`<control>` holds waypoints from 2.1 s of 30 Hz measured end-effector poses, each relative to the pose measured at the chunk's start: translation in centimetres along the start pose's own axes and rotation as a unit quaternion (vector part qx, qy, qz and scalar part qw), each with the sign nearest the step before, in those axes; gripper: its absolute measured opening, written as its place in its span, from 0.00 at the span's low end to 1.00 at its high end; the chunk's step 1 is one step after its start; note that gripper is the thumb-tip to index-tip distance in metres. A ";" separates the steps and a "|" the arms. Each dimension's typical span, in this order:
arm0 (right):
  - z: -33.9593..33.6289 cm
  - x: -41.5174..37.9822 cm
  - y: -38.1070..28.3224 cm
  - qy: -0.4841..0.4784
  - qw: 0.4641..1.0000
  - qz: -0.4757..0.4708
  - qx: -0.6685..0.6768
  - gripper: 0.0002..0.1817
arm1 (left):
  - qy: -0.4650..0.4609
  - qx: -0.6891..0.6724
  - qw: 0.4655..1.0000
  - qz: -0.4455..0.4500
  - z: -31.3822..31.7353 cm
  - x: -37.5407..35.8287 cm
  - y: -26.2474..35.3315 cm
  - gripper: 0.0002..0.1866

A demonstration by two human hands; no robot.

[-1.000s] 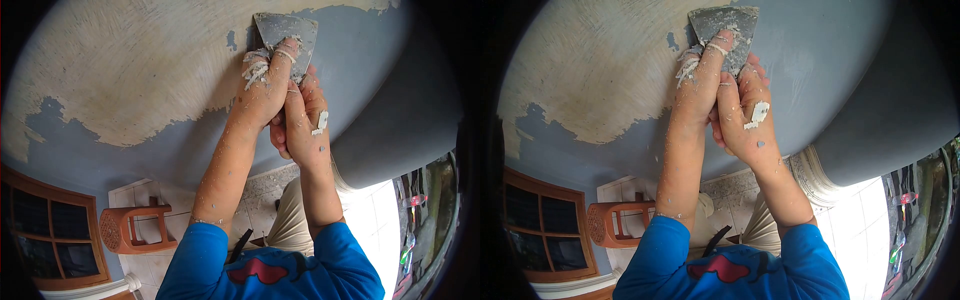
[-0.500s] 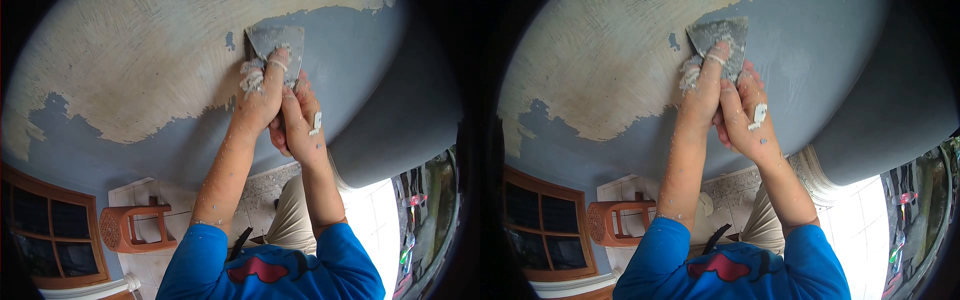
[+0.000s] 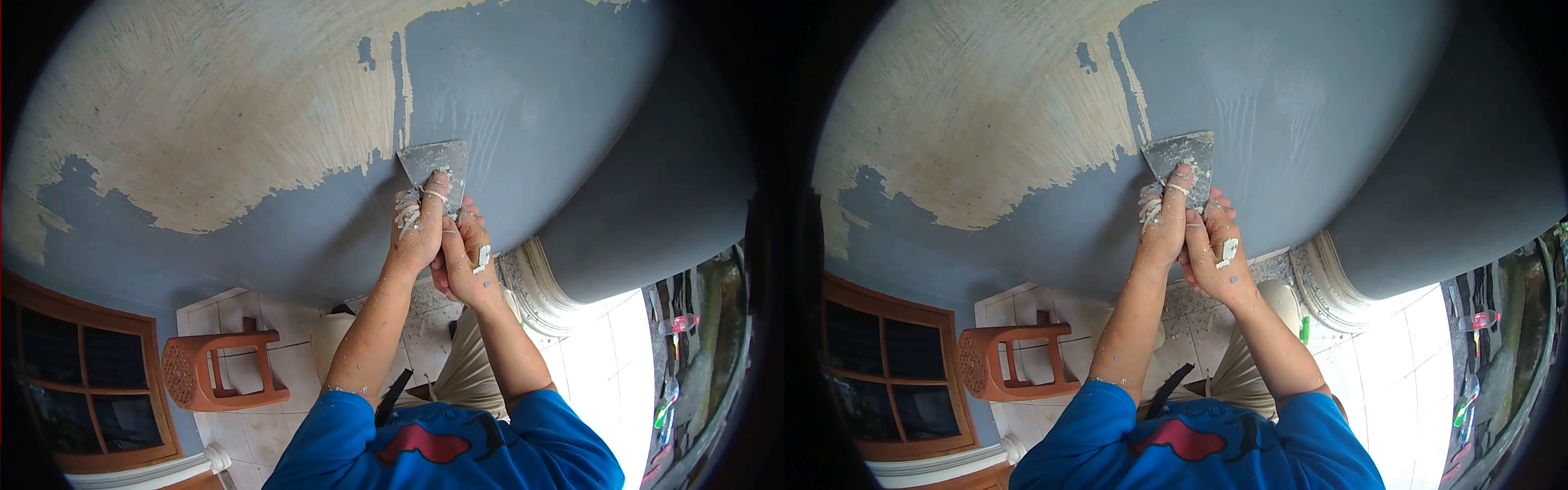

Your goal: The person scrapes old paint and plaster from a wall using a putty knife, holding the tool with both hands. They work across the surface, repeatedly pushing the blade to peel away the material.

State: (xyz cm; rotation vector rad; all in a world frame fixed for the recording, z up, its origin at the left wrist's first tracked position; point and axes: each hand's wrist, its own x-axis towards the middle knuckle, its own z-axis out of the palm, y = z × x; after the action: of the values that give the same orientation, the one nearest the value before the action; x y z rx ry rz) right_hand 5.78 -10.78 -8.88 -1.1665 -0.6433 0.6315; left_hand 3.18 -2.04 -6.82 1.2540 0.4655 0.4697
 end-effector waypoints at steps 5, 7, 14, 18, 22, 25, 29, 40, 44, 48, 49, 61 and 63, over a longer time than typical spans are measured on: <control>-0.1 0.5 0.5 -0.010 1.000 -0.007 0.013 0.14 | 0.022 -0.015 0.999 0.019 0.1 0.2 -0.1 0.26; -0.1 0.7 0.8 -0.011 1.000 -0.010 0.019 0.14 | 0.023 -0.010 0.999 0.021 0.1 0.3 -0.1 0.26; 1.0 2.4 -2.9 -0.009 0.999 -0.019 0.030 0.12 | 0.009 0.026 0.995 0.091 0.6 1.7 3.5 0.30; 1.5 1.1 -3.7 -0.007 0.999 -0.040 0.032 0.12 | 0.013 -0.005 0.998 0.058 1.0 0.2 4.1 0.28; 1.0 1.1 -1.9 -0.005 0.997 -0.074 -0.018 0.12 | 0.030 -0.002 0.998 0.051 0.6 0.2 2.5 0.26; 1.5 2.3 -4.5 -0.011 0.998 -0.064 0.017 0.12 | -0.020 0.056 0.992 0.109 0.5 1.6 4.8 0.26; 2.1 3.1 -6.9 0.007 0.997 -0.071 0.041 0.14 | -0.021 0.048 0.994 0.100 1.7 1.1 8.1 0.26; 2.6 3.5 -9.6 0.011 0.995 -0.088 0.041 0.11 | -0.001 0.119 0.982 0.148 3.4 1.0 11.7 0.26; 1.5 1.3 -5.6 0.001 0.999 -0.035 0.018 0.11 | -0.007 0.088 0.985 0.148 0.9 0.7 5.4 0.25; 0.7 -0.2 0.2 -0.038 0.997 0.056 -0.033 0.21 | 0.071 0.035 0.995 0.060 -1.3 -1.4 0.2 0.26; 0.8 -0.2 0.7 -0.050 0.996 0.056 -0.039 0.22 | 0.096 0.021 0.995 0.020 -1.6 -1.8 -0.2 0.27; 1.9 0.3 2.1 -0.070 0.994 0.039 -0.080 0.21 | 0.141 -0.072 0.987 0.018 -2.9 -1.5 -1.6 0.29; 1.8 0.3 2.6 -0.071 0.994 0.032 -0.082 0.20 | 0.154 -0.068 0.985 0.030 -2.7 -1.5 -1.6 0.28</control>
State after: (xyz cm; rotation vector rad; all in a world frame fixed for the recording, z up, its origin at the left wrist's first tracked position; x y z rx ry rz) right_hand 4.31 -8.76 -10.81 -1.3066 -0.7926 0.7305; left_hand 0.49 -1.15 -8.89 1.0690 0.6461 0.7392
